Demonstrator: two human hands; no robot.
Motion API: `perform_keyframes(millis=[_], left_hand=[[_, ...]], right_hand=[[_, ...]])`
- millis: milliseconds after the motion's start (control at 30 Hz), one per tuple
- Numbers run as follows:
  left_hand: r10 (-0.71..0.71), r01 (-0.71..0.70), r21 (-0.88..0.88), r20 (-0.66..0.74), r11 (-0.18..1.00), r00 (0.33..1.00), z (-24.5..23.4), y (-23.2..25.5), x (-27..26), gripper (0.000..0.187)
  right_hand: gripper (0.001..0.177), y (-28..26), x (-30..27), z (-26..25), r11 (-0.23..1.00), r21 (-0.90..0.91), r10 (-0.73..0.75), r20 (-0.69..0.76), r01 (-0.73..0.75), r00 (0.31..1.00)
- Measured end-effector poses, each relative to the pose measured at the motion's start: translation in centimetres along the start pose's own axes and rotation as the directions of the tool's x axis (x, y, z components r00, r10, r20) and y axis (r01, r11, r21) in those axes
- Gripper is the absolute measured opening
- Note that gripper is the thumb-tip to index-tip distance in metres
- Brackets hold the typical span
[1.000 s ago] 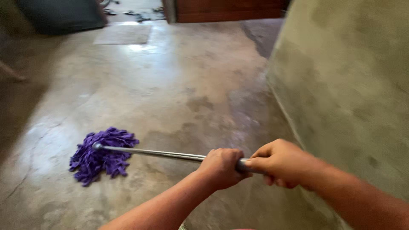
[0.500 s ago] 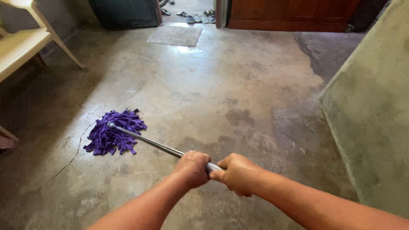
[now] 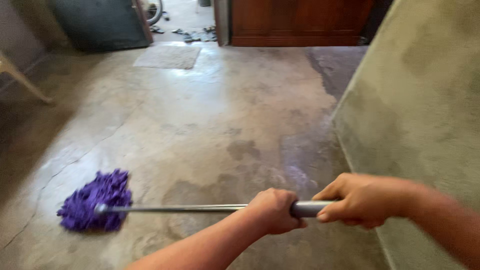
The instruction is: The person mops a concrete floor using a purple mop, pushing and pulling it across the surface.
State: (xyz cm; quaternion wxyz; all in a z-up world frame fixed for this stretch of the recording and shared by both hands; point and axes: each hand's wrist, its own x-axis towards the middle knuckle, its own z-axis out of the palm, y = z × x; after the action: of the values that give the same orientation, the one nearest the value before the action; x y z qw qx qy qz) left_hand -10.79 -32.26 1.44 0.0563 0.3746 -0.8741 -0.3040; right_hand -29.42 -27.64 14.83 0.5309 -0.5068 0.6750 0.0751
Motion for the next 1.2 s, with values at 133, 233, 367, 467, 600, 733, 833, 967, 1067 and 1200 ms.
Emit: perform_keyframes(millis=[133,233,367,467,600,733,833,967,1067,1200], left_hand=[[0.098,-0.1,-0.086,-0.025,0.991,0.995,-0.5,6.8,5.0,0.045],[0.117,-0.126,-0.206,-0.053,0.971,0.992,-1.0,9.3,6.1,0.044],[0.055,-0.068,-0.162,-0.079,0.984,0.995,-1.3,8.6,4.2,0.047],[-0.055,0.049,-0.093,-0.054,0.994,0.997,-2.4,5.7,2.1,0.054],[-0.145,0.154,0.056,-0.141,0.986,0.979,-3.7,-0.7,-1.4,0.063],[-0.252,0.277,0.108,-0.204,0.955,0.946,-4.9,-9.9,-7.2,0.056],[-0.316,0.368,0.166,-0.273,0.915,0.909,-5.3,-17.0,-12.6,0.04],[-0.371,0.455,0.12,-0.417,0.882,0.829,-6.9,-25.4,-19.8,0.019],[-0.478,0.577,0.099,-0.458,0.81,0.75,-8.3,-29.7,-24.3,0.012],[-0.523,0.619,0.051,-0.485,0.783,0.701,-8.6,-32.0,-27.0,0.016]], right_hand=[[0.043,4.8,-3.6,-8.1,0.995,-0.085,0.043,-0.075,-0.049,0.996],[0.045,6.1,-4.7,-10.6,0.992,-0.116,0.044,-0.106,-0.057,0.993],[0.041,4.6,-3.9,-8.9,0.991,-0.132,0.025,-0.097,-0.038,0.995],[0.042,1.2,-2.3,-5.8,0.99,-0.141,-0.019,-0.092,0.006,0.996],[0.043,-5.0,0.6,-1.0,0.98,-0.188,-0.098,-0.146,0.07,0.984],[0.044,-12.0,5.1,6.1,0.977,-0.154,-0.174,-0.163,0.149,0.971],[0.043,-16.6,8.7,12.3,0.971,-0.116,-0.222,-0.134,0.207,0.966],[0.042,-23.2,11.1,18.9,0.94,-0.069,-0.337,-0.008,0.335,0.942],[0.042,-26.9,11.0,22.5,0.93,-0.028,-0.364,0.042,0.365,0.93],[0.04,-29.4,10.5,24.3,0.92,-0.125,-0.365,0.072,0.371,0.928]])
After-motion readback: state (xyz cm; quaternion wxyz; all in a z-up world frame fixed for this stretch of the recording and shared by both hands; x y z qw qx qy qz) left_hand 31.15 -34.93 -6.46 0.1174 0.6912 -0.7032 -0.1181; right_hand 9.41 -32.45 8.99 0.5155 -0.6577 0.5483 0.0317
